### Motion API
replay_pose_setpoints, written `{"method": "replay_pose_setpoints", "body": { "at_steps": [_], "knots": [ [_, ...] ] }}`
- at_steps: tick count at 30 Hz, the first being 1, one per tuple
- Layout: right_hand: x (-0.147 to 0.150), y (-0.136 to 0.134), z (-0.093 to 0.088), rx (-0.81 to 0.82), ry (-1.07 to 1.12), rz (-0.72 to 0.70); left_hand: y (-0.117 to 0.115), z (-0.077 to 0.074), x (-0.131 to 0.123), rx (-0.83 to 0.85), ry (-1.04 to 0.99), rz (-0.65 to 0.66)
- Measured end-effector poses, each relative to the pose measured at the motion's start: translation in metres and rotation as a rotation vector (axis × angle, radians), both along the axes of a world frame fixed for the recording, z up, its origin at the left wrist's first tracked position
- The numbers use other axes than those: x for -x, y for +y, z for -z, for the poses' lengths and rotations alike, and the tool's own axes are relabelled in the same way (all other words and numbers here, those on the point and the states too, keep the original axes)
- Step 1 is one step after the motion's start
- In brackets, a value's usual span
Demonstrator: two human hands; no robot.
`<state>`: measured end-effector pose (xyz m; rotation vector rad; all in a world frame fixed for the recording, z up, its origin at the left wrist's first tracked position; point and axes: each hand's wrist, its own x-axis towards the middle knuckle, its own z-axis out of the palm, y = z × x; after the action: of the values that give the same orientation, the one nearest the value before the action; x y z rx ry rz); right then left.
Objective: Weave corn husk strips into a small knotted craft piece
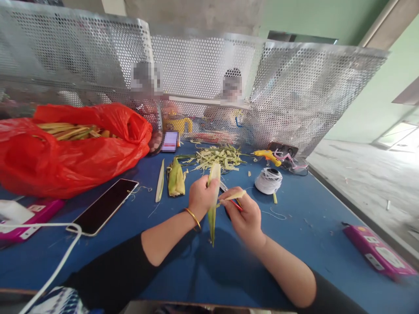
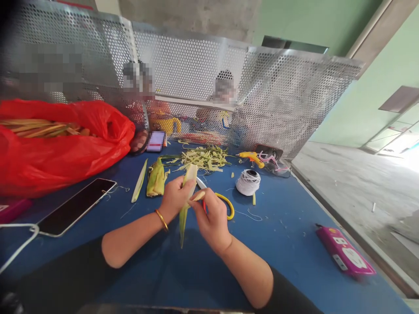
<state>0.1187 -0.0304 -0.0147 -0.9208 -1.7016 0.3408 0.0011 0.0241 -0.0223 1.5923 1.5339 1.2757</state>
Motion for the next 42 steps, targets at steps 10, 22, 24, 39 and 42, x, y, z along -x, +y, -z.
{"method": "replay_pose_setpoints", "body": {
  "at_steps": [10,22,24,39,42],
  "knots": [
    [-0.003,-0.022,-0.011,-0.390,-0.180,-0.227,0.008,0.008,0.003,-0.019,-0.066,-0.017],
    [-0.023,-0.051,-0.035,-0.277,0.033,-0.301,0.026,0.012,0.014,-0.016,0.044,-0.133],
    [-0.022,-0.048,-0.043,-0.313,0.234,-0.222,0.027,0.011,0.016,-0.031,0.091,-0.146],
    [-0.017,0.031,0.010,0.751,-0.042,0.055,0.015,0.004,0.013,0.098,-0.414,0.036],
    [-0.013,0.033,0.005,0.509,-0.051,0.126,0.001,-0.002,0.006,0.059,-0.380,0.096]
  ]
}}
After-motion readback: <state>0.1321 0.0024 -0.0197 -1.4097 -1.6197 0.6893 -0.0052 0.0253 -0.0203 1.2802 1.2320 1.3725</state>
